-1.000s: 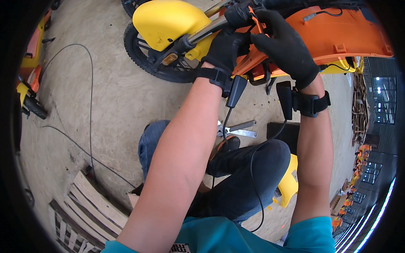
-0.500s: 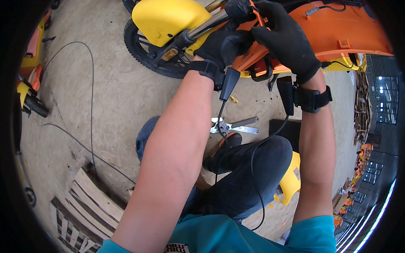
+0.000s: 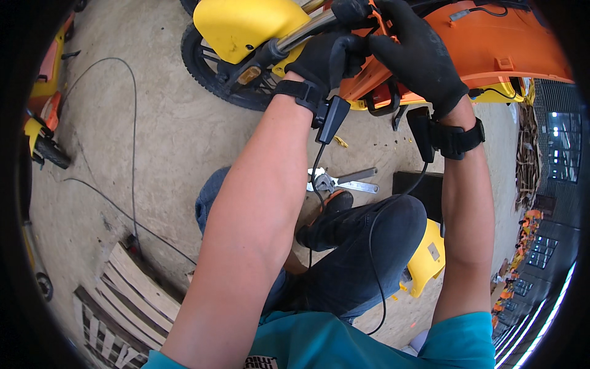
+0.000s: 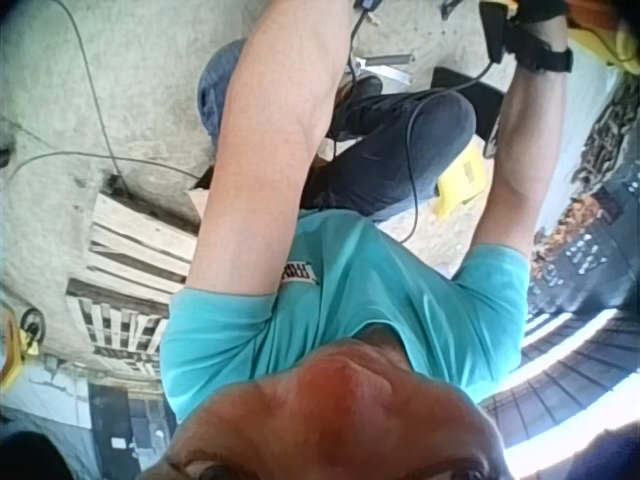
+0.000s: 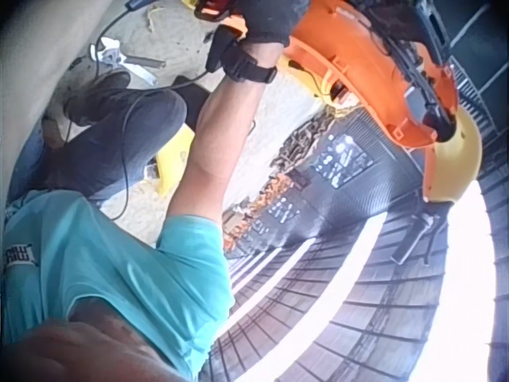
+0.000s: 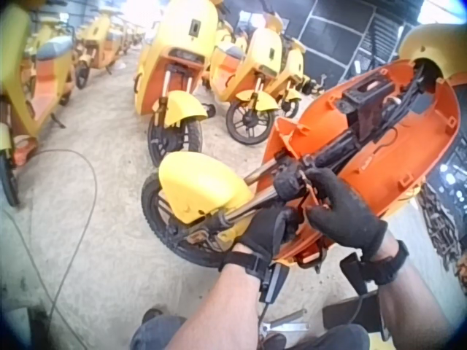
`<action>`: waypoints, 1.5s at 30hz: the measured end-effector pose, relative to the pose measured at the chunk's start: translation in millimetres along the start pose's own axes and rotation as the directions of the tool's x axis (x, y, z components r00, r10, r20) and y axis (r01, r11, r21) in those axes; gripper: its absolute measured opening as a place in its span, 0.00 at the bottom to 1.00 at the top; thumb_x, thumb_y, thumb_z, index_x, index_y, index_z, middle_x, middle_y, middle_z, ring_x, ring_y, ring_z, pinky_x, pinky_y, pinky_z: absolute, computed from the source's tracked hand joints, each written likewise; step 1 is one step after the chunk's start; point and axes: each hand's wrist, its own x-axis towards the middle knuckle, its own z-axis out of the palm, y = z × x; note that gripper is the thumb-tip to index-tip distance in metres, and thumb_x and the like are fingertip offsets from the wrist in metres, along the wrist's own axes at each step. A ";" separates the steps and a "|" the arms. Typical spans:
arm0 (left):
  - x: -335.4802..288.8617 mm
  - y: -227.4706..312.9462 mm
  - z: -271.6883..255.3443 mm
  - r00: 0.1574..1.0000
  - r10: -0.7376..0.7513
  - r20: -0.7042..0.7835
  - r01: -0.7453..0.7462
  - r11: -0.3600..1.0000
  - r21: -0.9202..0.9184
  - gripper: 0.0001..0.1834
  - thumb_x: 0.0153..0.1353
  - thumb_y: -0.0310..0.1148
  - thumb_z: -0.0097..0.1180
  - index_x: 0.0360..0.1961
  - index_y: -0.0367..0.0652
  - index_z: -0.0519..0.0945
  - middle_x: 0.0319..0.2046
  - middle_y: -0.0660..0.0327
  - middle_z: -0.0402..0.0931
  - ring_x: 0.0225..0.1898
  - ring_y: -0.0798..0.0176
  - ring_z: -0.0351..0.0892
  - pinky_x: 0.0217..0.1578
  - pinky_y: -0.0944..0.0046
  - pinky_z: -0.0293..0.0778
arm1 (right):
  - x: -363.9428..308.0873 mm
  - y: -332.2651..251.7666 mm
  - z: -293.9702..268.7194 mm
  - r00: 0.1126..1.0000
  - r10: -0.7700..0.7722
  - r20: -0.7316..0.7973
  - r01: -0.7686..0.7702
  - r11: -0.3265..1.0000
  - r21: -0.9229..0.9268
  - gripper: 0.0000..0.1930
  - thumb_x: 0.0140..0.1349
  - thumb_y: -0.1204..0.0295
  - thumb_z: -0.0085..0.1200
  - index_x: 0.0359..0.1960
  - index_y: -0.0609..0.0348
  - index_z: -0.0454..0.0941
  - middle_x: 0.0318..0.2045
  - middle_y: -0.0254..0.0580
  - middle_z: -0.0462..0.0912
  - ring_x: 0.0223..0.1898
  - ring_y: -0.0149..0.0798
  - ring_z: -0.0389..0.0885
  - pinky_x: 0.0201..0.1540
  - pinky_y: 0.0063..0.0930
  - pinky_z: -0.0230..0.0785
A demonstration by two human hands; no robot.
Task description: The person works on the front assembly of an orange electric scooter by hand and with tools. They manipulate the plastic body panels, use a screwdriver to secure fasteners on the front fender, and handle internal components near the handlebars.
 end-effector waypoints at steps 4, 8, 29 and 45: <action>-1.3 -3.0 1.7 0.991 0.033 -0.126 -0.049 0.990 -0.129 0.07 0.59 0.27 0.59 0.38 0.41 0.85 0.28 0.54 0.83 0.31 0.54 0.84 0.32 0.61 0.79 | -1.0 -10.0 -1.7 0.993 0.105 0.056 -0.106 0.994 0.016 0.30 0.63 0.67 0.55 0.68 0.50 0.65 0.47 0.42 0.81 0.37 0.32 0.80 0.43 0.28 0.73; -1.2 5.2 -1.2 0.994 -0.109 -0.034 0.092 0.942 -0.322 0.09 0.63 0.29 0.54 0.39 0.38 0.83 0.27 0.54 0.82 0.29 0.59 0.83 0.31 0.63 0.78 | 0.6 -2.0 -7.1 0.997 0.022 0.077 -0.019 0.999 -0.049 0.29 0.64 0.66 0.54 0.68 0.50 0.65 0.47 0.43 0.81 0.38 0.31 0.80 0.44 0.28 0.73; 11.9 -12.2 17.4 0.952 0.103 -0.290 -0.110 0.994 -0.008 0.08 0.62 0.30 0.53 0.38 0.39 0.81 0.27 0.53 0.80 0.27 0.57 0.82 0.28 0.62 0.77 | -1.0 3.7 -4.5 0.997 -0.055 0.050 0.060 0.993 -0.099 0.30 0.64 0.65 0.56 0.69 0.48 0.64 0.58 0.49 0.77 0.60 0.46 0.76 0.59 0.39 0.68; -5.8 1.9 4.1 0.992 -0.106 -0.063 0.089 0.969 -0.230 0.14 0.61 0.28 0.59 0.49 0.43 0.82 0.37 0.56 0.83 0.37 0.58 0.84 0.38 0.61 0.80 | -1.7 2.2 -5.3 0.995 -0.092 0.049 0.098 0.984 -0.151 0.31 0.63 0.65 0.57 0.68 0.52 0.64 0.56 0.51 0.77 0.59 0.47 0.76 0.59 0.37 0.67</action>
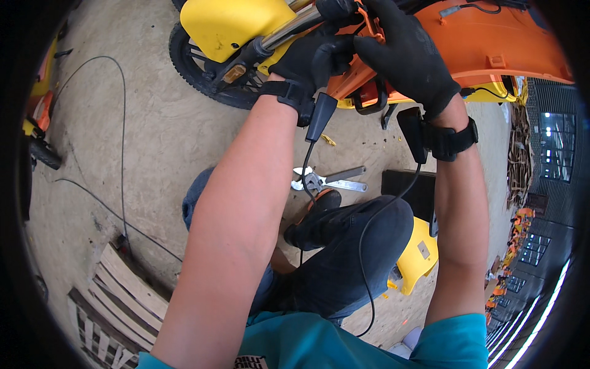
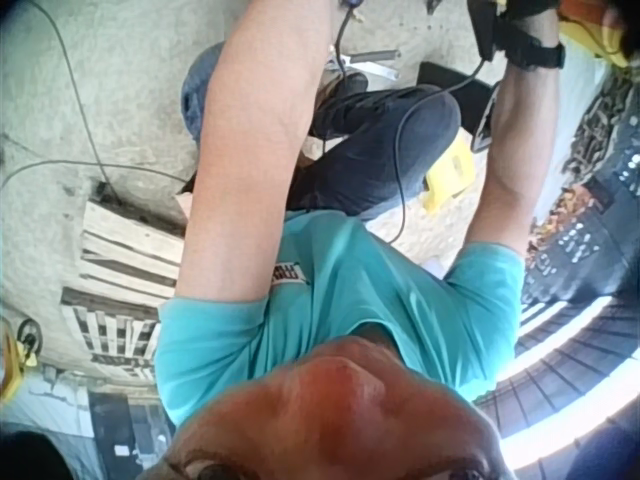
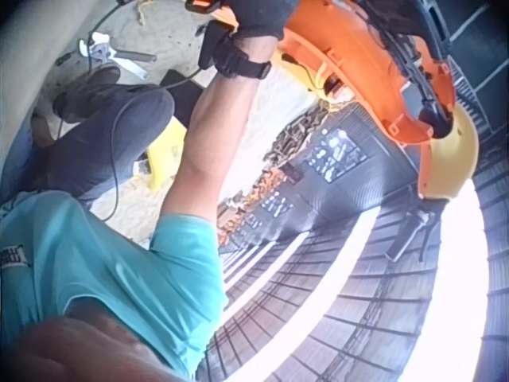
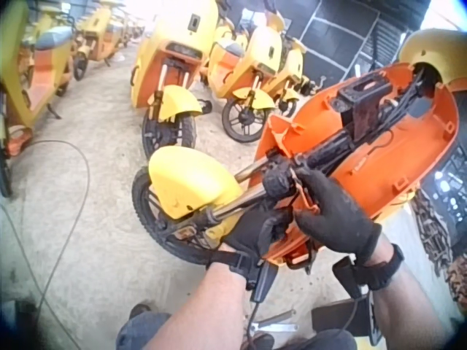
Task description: The person works on the front assembly of an orange electric scooter by hand and with tools. They manipulate the plastic body panels, use a screwdriver to secure fasteners on the front fender, and handle internal components near the handlebars.
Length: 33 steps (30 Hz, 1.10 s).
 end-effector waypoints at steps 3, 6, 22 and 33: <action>-1.0 -6.8 -1.0 0.997 0.078 0.022 -0.080 0.991 0.105 0.18 0.58 0.29 0.63 0.51 0.44 0.81 0.36 0.58 0.84 0.37 0.61 0.84 0.39 0.62 0.80 | 1.0 -1.5 0.1 1.000 0.028 0.012 -0.028 0.999 0.037 0.31 0.63 0.66 0.58 0.68 0.52 0.65 0.57 0.50 0.77 0.59 0.46 0.76 0.60 0.37 0.67; 1.3 -8.9 -1.2 0.999 -0.002 0.040 0.002 1.000 0.008 0.20 0.55 0.29 0.66 0.50 0.45 0.81 0.37 0.58 0.84 0.38 0.61 0.85 0.41 0.62 0.81 | 1.9 3.0 3.4 1.000 -0.006 -0.016 0.007 0.999 0.052 0.31 0.63 0.67 0.57 0.68 0.52 0.65 0.58 0.49 0.77 0.60 0.45 0.76 0.60 0.37 0.66; -1.5 4.8 -8.6 1.000 0.014 0.027 -0.015 0.999 0.033 0.13 0.70 0.40 0.50 0.45 0.45 0.81 0.30 0.60 0.82 0.30 0.64 0.82 0.33 0.67 0.79 | 5.4 -0.2 1.9 1.000 0.022 -0.012 -0.021 0.998 0.053 0.30 0.62 0.69 0.57 0.67 0.51 0.67 0.56 0.47 0.78 0.57 0.45 0.77 0.60 0.36 0.67; 4.2 -12.7 -2.4 0.998 -0.044 0.052 0.050 0.991 -0.125 0.14 0.53 0.28 0.64 0.42 0.47 0.85 0.37 0.54 0.84 0.39 0.51 0.83 0.40 0.58 0.79 | 3.9 -3.6 3.8 0.999 0.045 -0.012 -0.044 0.997 0.061 0.28 0.63 0.65 0.58 0.65 0.51 0.68 0.51 0.48 0.78 0.51 0.42 0.78 0.55 0.35 0.70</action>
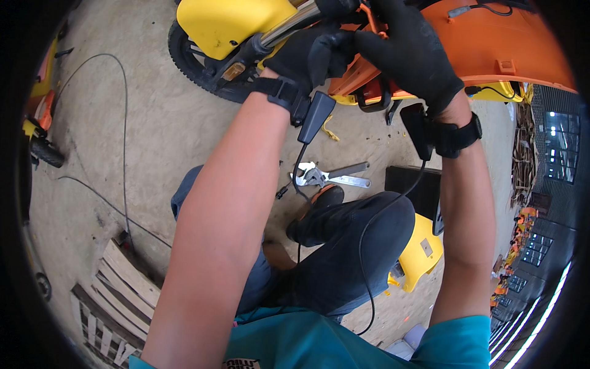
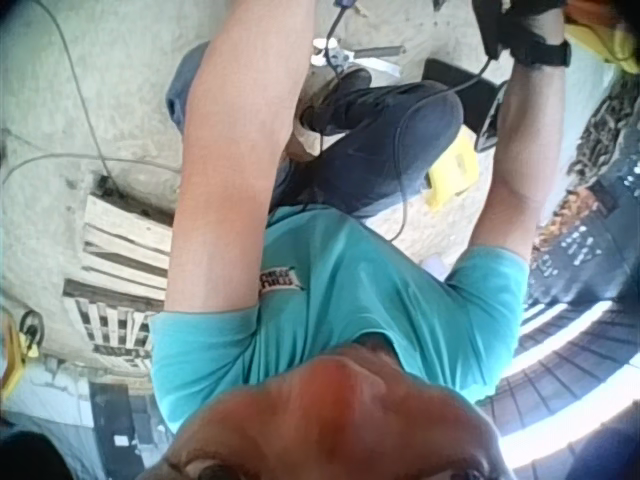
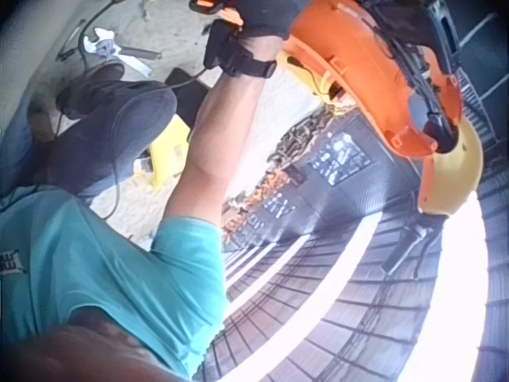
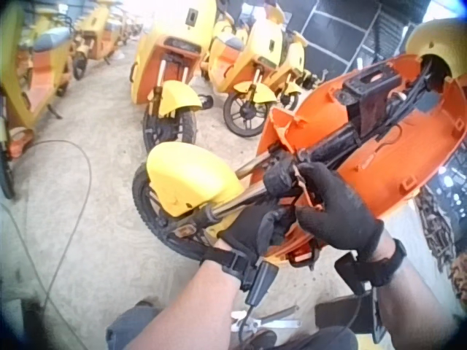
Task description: The person works on the front assembly of an orange electric scooter by hand and with tools. They manipulate the plastic body panels, use a screwdriver to secure fasteners on the front fender, and handle internal components near the handlebars.
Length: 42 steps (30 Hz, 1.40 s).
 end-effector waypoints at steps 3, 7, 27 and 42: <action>-2.1 6.7 -0.8 0.999 -0.046 0.021 0.046 0.999 0.010 0.14 0.56 0.30 0.63 0.45 0.46 0.83 0.36 0.55 0.83 0.37 0.53 0.83 0.39 0.60 0.79 | -3.2 6.9 -3.6 0.999 -0.047 0.016 0.047 0.999 0.001 0.30 0.63 0.66 0.57 0.68 0.50 0.66 0.58 0.46 0.77 0.58 0.44 0.76 0.61 0.36 0.65; -8.4 21.3 -0.4 1.000 0.013 -0.028 -0.011 0.997 0.076 0.10 0.61 0.31 0.59 0.44 0.43 0.83 0.34 0.56 0.83 0.34 0.58 0.83 0.37 0.63 0.79 | -5.0 4.5 -2.5 0.999 -0.048 0.000 0.048 0.999 -0.017 0.30 0.63 0.67 0.57 0.68 0.51 0.65 0.60 0.47 0.76 0.60 0.45 0.75 0.62 0.37 0.64; 21.4 -5.8 40.3 0.892 0.097 -0.441 -0.040 0.990 0.138 0.10 0.60 0.31 0.55 0.39 0.40 0.84 0.41 0.46 0.82 0.45 0.42 0.79 0.46 0.52 0.76 | -4.7 8.4 1.0 0.997 0.004 -0.072 -0.010 0.996 -0.088 0.26 0.58 0.60 0.61 0.56 0.60 0.74 0.49 0.53 0.80 0.48 0.50 0.82 0.51 0.37 0.75; 19.4 -1.8 31.8 0.856 0.443 -0.266 -0.103 0.650 0.753 0.12 0.48 0.20 0.60 0.35 0.43 0.83 0.29 0.54 0.81 0.34 0.53 0.82 0.34 0.57 0.79 | -2.9 19.9 -20.9 0.996 0.012 0.090 -0.055 0.873 0.485 0.22 0.70 0.68 0.49 0.62 0.64 0.71 0.59 0.43 0.76 0.61 0.40 0.74 0.61 0.31 0.68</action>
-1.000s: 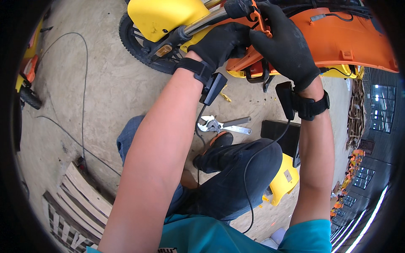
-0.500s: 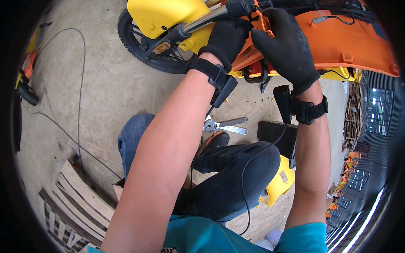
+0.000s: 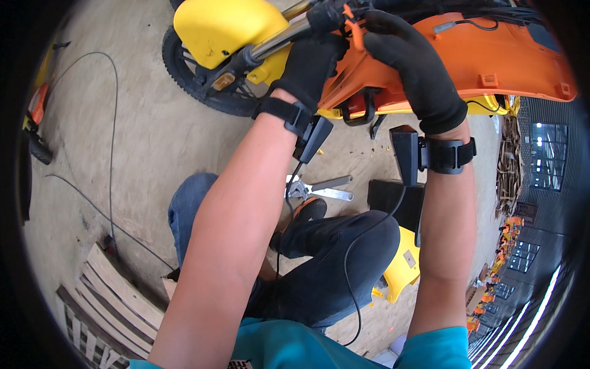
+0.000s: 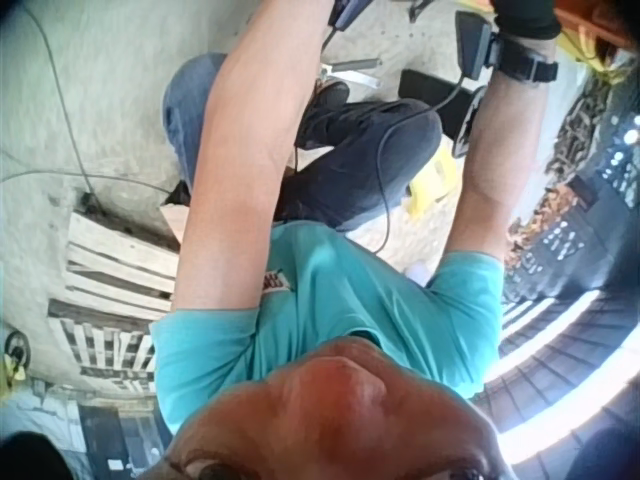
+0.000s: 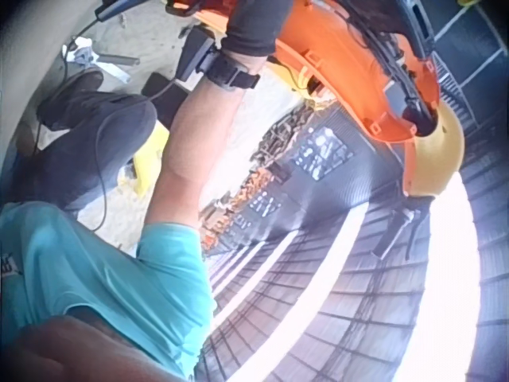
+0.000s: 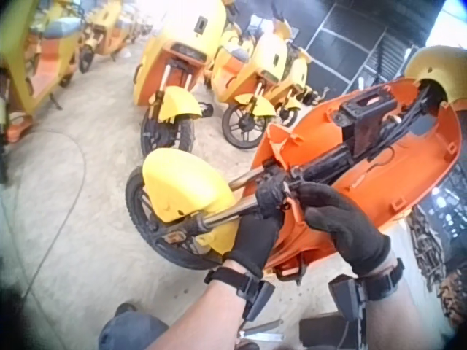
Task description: The person works on the front assembly of an orange electric scooter by hand and with tools. They manipulate the plastic body panels, use a screwdriver to secure fasteners on the front fender, and handle internal components near the handlebars.
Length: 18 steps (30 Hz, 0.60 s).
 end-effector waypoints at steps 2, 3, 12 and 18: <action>0.6 -5.8 3.3 0.997 -0.066 -0.048 0.058 0.988 -0.146 0.13 0.49 0.21 0.59 0.37 0.44 0.84 0.31 0.54 0.82 0.35 0.51 0.82 0.34 0.57 0.78 | 2.3 6.0 -3.3 0.998 -0.044 -0.039 0.038 0.989 -0.140 0.21 0.71 0.67 0.48 0.61 0.65 0.71 0.58 0.44 0.77 0.59 0.40 0.76 0.61 0.32 0.69; 0.5 -4.7 3.8 0.993 -0.115 0.000 0.110 0.945 -0.307 0.12 0.53 0.23 0.56 0.39 0.43 0.83 0.34 0.50 0.81 0.39 0.47 0.80 0.38 0.55 0.77 | 1.4 11.5 -5.2 0.997 -0.035 -0.073 0.022 0.985 -0.172 0.19 0.70 0.69 0.48 0.60 0.65 0.72 0.56 0.44 0.78 0.57 0.40 0.77 0.59 0.31 0.71; -6.2 -1.9 1.7 0.922 -0.324 0.212 0.372 0.593 -0.714 0.15 0.64 0.29 0.53 0.50 0.37 0.80 0.43 0.50 0.82 0.49 0.54 0.80 0.50 0.59 0.72 | 15.7 19.2 1.2 0.980 0.038 -0.197 -0.062 0.991 -0.115 0.05 0.61 0.76 0.55 0.37 0.61 0.80 0.31 0.38 0.80 0.32 0.32 0.81 0.34 0.26 0.75; -0.4 12.5 -14.5 0.744 -0.542 0.391 0.577 0.224 -0.786 0.14 0.65 0.32 0.56 0.46 0.32 0.80 0.36 0.52 0.83 0.38 0.60 0.81 0.40 0.60 0.73 | 29.3 12.4 8.8 0.856 0.387 -0.341 -0.221 0.872 0.436 0.08 0.65 0.68 0.57 0.34 0.60 0.78 0.25 0.35 0.77 0.24 0.30 0.74 0.30 0.23 0.71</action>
